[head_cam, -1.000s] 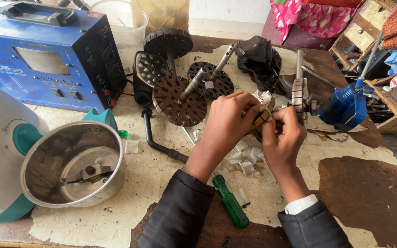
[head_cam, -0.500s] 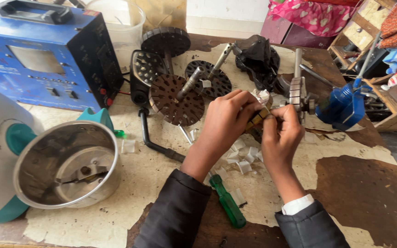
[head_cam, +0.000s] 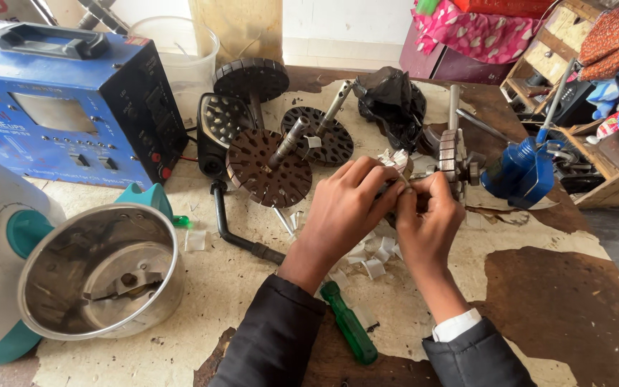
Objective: The person sits at a workbench fitting small white plastic inserts into the holes of a perforated grinding disc, pressing each insert in by hand and turning the disc to reach new holes. Other grinding discs and a welding machine sit on the bench around them.
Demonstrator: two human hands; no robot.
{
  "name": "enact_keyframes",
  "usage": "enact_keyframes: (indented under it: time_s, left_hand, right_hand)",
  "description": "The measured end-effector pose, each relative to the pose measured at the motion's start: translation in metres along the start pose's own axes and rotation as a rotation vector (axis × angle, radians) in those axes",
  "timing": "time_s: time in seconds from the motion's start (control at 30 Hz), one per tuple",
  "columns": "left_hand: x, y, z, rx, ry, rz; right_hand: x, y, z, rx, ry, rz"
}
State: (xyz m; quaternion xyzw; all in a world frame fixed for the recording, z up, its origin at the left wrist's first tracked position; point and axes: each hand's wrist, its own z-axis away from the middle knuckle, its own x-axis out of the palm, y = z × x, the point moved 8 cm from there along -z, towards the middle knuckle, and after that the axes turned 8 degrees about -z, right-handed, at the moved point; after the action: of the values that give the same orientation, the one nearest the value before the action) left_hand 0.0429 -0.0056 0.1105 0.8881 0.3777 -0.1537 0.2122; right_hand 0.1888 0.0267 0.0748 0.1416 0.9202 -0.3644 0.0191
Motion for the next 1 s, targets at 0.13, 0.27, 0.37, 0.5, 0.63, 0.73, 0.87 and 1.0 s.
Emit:
enact_keyframes:
  time_s: [0.13, 0.27, 0.37, 0.5, 0.63, 0.73, 0.87, 1.0]
  left_hand:
    - [0.001, -0.001, 0.001, 0.008, 0.001, -0.015]
    - [-0.001, 0.000, 0.003, 0.013, 0.024, -0.002]
    - [-0.001, 0.003, 0.002, 0.030, 0.021, -0.009]
    - [-0.002, 0.002, 0.001, 0.004, 0.023, 0.032]
    - [-0.003, 0.004, 0.002, 0.009, 0.035, 0.019]
    - [0.000, 0.004, 0.004, -0.008, 0.022, 0.011]
    - [0.001, 0.002, 0.007, -0.023, 0.027, 0.025]
    - [0.006, 0.000, 0.009, -0.029, 0.010, -0.020]
  right_hand:
    - [0.002, -0.006, -0.002, -0.044, -0.007, -0.001]
    - [0.002, -0.009, -0.002, -0.071, -0.001, -0.001]
    - [0.002, -0.003, -0.001, -0.011, 0.011, -0.030]
    - [0.001, 0.000, -0.001, 0.024, 0.027, -0.016]
    - [0.000, 0.001, -0.003, 0.034, 0.038, -0.029]
    - [0.000, 0.000, -0.002, 0.037, 0.025, -0.055]
    - [0.000, -0.008, -0.002, -0.039, 0.007, 0.008]
    - [0.001, -0.014, -0.003, -0.090, -0.009, 0.054]
